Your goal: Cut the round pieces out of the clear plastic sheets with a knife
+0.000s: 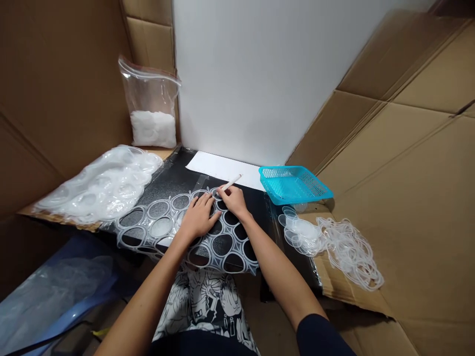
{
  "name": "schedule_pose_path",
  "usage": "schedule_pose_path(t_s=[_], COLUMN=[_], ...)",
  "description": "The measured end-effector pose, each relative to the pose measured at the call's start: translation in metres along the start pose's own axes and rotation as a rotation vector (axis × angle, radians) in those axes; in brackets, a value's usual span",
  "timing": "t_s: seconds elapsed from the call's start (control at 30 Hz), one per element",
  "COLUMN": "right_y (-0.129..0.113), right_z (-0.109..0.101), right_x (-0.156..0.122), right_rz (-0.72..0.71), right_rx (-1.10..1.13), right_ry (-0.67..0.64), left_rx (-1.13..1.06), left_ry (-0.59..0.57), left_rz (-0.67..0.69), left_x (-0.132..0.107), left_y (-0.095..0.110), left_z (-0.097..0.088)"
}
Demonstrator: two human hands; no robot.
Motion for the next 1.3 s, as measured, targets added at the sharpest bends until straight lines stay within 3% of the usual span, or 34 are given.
schedule_pose_path(t_s=[0.43,0.53,0.7,0.77,0.83,0.93,1.0,1.1,1.2,1.3], right_y=[0.012,0.001,-0.029,-0.030,-0.026,-0.019,-0.015,0.001,0.015,0.010], right_z=[0.006,0.010,0.034,0.032,0.013,-0.041,-0.086,-0.150,-0.176,-0.183], right_x=[-0.001,-0.006,-0.011,-0.008,-0.004,-0.014,-0.038,-0.099,-0.162,-0.211], right_rz=[-0.035,-0.046,-0.095,-0.047,0.051,0.163,0.192,0.267,0.277,0.225], right_rx=[0.049,-0.147,-0.719,-0.852,-0.897,-0.861,-0.782,-0.645,-0.594,-0.587], right_ry=[-0.009,-0.026,-0.126,-0.148,-0.119,0.020,0.151,0.304,0.183,0.086], left_rx=[0.023,0.026,0.028,0.043,0.057,0.071,0.073,0.078,0.084,0.076], left_ry=[-0.025,-0.038,-0.045,-0.055,-0.062,-0.047,-0.038,-0.050,-0.082,-0.144], left_rz=[0.004,-0.010,-0.041,-0.065,-0.073,-0.058,-0.039,-0.011,-0.005,0.005], left_x=[0.000,0.000,0.001,0.000,0.000,-0.002,-0.004,-0.003,0.006,0.028], left_y=[-0.003,-0.003,-0.002,-0.002,-0.002,-0.003,-0.004,-0.007,-0.013,-0.024], left_z=[0.000,0.001,0.001,0.002,0.003,0.001,0.000,0.004,0.010,0.013])
Point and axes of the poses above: each hand's wrist, its own x-axis towards the middle knuckle, its own z-axis out of the palm, y = z × x, the point moved 10 cm from there along x, towards the middle knuckle, and after that the axes turned 15 degrees about -y, right-handed, at the moved point
